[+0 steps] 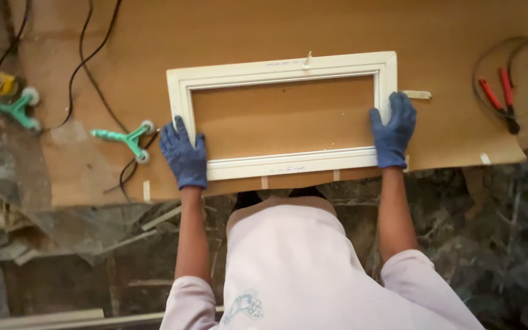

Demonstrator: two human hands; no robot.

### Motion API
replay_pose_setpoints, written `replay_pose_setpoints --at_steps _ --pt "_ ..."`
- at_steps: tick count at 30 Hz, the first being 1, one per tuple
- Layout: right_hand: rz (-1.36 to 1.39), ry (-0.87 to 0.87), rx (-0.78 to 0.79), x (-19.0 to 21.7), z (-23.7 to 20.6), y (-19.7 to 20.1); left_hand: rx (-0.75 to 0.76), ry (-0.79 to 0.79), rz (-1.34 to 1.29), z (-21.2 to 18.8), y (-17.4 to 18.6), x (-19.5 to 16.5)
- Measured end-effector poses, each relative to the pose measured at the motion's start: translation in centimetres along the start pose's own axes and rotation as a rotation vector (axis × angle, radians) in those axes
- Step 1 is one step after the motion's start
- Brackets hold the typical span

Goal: The person uses a utility knife to trim a black rubber gasket cord and presses it into the groove around a white window sash frame, working the seal along the frame edges. They then peel the protective plastic film off the frame and glass, reposition the sash on the work table, and handle another empty frame at the end.

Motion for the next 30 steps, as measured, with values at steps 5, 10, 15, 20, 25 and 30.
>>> replay_pose_setpoints --at_steps 5,10,15,20,25,30 --pt "-0.02 -0.018 -0.025 2.1 0.3 1.2 0.037 -0.022 0.027 0.0 -0.2 0.3" --pt "0.047 -0.036 -0.125 2.6 0.5 1.9 0.092 -0.091 0.002 1.2 -0.9 -1.2" --pt "0.046 -0.086 -0.133 2.2 1.8 3.1 0.03 -0.174 -0.201 6.9 -3.6 -8.2" --pt "0.078 -0.11 -0.118 2.0 2.7 3.5 0.333 -0.153 -0.162 12.4 -9.0 -19.1" --pt "0.061 -0.133 -0.124 1.8 3.8 3.5 0.394 -0.646 -0.338 14.3 -10.9 -33.2" --pt "0.138 -0.161 -0.101 0.5 3.6 3.3 0.974 -0.533 -1.51 7.9 -12.8 -41.2"
Point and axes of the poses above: each hand's wrist, its own z-axis towards the middle knuckle, its own y-axis out of the back of the hand, x = y × z, the point moved 6 cm from there along z, towards the middle knuckle, and after that the axes turned 12 degrees about -y, right-handed, at the moved point
